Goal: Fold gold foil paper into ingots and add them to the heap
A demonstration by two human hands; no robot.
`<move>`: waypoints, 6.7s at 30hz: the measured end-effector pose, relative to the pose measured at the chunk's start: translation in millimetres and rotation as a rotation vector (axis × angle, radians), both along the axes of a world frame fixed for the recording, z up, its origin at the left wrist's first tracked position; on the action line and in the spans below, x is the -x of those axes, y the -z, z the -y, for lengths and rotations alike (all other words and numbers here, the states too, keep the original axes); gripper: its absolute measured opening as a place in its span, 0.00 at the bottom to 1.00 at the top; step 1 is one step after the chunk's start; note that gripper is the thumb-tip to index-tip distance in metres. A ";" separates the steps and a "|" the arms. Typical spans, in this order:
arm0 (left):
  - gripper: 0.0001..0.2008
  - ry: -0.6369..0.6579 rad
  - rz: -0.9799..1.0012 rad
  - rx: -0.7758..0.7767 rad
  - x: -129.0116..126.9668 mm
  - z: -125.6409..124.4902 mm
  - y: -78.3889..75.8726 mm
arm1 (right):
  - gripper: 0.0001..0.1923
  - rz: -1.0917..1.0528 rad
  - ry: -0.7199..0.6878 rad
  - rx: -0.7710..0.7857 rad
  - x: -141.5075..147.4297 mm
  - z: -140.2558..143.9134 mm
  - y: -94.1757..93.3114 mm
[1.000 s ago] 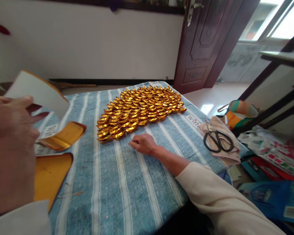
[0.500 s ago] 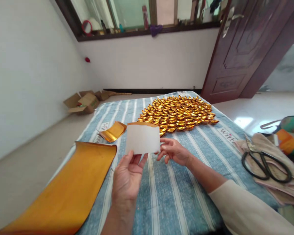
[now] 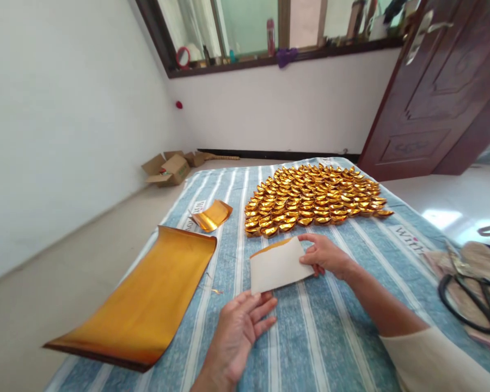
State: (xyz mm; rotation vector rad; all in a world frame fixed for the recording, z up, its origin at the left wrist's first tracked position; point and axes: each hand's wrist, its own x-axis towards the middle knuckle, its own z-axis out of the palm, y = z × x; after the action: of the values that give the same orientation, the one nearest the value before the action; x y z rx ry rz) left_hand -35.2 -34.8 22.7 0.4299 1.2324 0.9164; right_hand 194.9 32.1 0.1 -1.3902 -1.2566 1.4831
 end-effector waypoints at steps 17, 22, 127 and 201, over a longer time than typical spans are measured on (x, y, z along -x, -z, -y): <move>0.18 0.989 -1.301 -1.198 -19.6 -24.9 13.6 | 0.15 0.286 -0.056 0.124 -20.9 23.0 2.7; 0.13 1.024 -1.293 -1.258 -16.9 -33.5 13.8 | 0.15 0.355 -0.123 0.066 -29.7 23.7 1.6; 0.30 0.994 -1.396 -1.491 -37.4 -31.0 46.8 | 0.09 1.254 0.113 -0.131 -3.5 31.0 7.9; 0.23 1.236 -1.329 -1.227 34.4 -57.8 16.0 | 0.05 0.914 -0.095 -0.118 -38.2 16.9 2.4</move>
State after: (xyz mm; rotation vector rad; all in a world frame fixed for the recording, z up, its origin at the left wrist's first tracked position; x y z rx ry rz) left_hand -69.6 23.0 6.8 2.7155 0.9529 0.0259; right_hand 233.1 15.2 -2.3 -2.0349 -1.9228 0.7815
